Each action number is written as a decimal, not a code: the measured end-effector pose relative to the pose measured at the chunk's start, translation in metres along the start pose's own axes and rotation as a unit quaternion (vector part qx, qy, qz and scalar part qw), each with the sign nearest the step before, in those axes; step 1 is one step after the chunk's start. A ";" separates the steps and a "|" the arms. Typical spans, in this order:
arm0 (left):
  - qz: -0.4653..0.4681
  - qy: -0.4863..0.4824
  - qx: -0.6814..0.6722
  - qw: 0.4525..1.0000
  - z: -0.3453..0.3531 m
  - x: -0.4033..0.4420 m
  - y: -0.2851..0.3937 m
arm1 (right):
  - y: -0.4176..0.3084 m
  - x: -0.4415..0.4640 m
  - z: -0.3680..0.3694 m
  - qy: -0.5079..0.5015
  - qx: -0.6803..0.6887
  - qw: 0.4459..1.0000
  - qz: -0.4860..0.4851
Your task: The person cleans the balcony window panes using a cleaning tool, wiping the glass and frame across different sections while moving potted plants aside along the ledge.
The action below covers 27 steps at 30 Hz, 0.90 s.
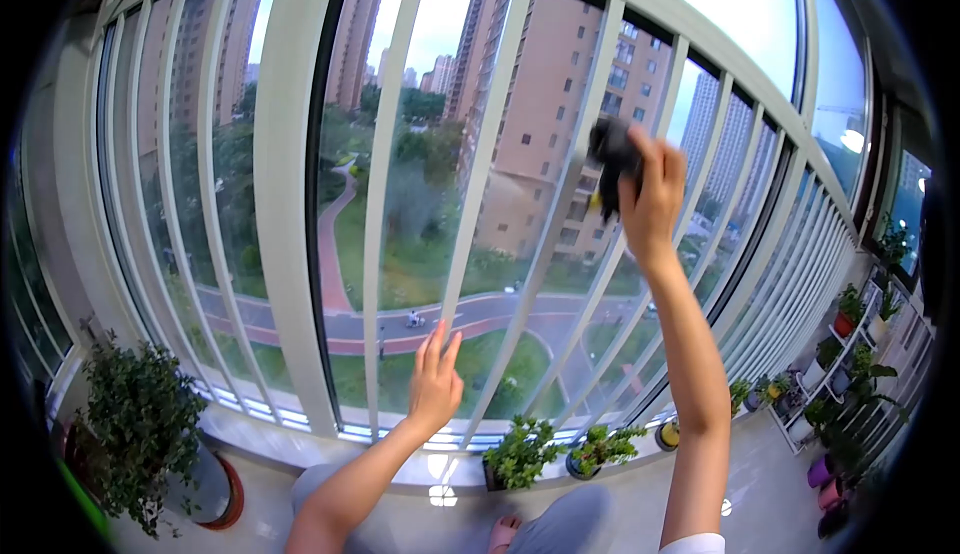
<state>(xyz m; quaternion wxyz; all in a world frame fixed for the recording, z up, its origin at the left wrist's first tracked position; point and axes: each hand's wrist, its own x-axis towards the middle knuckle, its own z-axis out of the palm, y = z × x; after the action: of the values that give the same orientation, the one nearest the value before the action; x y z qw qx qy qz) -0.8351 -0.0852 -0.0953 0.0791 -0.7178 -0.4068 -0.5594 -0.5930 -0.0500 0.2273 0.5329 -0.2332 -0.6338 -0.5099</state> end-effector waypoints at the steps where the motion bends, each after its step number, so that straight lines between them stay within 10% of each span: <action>1: 0.003 -0.002 0.007 1.000 0.000 0.000 -0.001 | 0.015 0.030 0.012 0.053 -0.035 0.998 0.001; 8: 0.009 0.006 0.038 0.999 -0.003 0.007 -0.001 | 0.038 0.078 0.072 0.056 -0.103 0.986 0.122; 18: 0.001 0.010 0.029 1.000 -0.001 0.006 0.000 | -0.080 -0.274 0.003 -0.236 -0.028 0.969 -0.060; 23: 0.002 0.001 0.024 1.000 0.000 0.006 0.000 | -0.045 -0.238 -0.017 -0.299 0.000 0.910 -0.286; 27: 0.002 0.007 0.043 0.999 0.007 0.004 -0.003 | 0.011 -0.110 0.015 -0.126 -0.104 0.971 -0.174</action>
<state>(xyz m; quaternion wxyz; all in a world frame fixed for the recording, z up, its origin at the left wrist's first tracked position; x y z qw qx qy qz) -0.8316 -0.0770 -0.0955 0.1139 -0.7107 -0.4286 -0.5461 -0.5550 -0.0050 0.1327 0.3249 -0.2358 -0.6702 -0.6242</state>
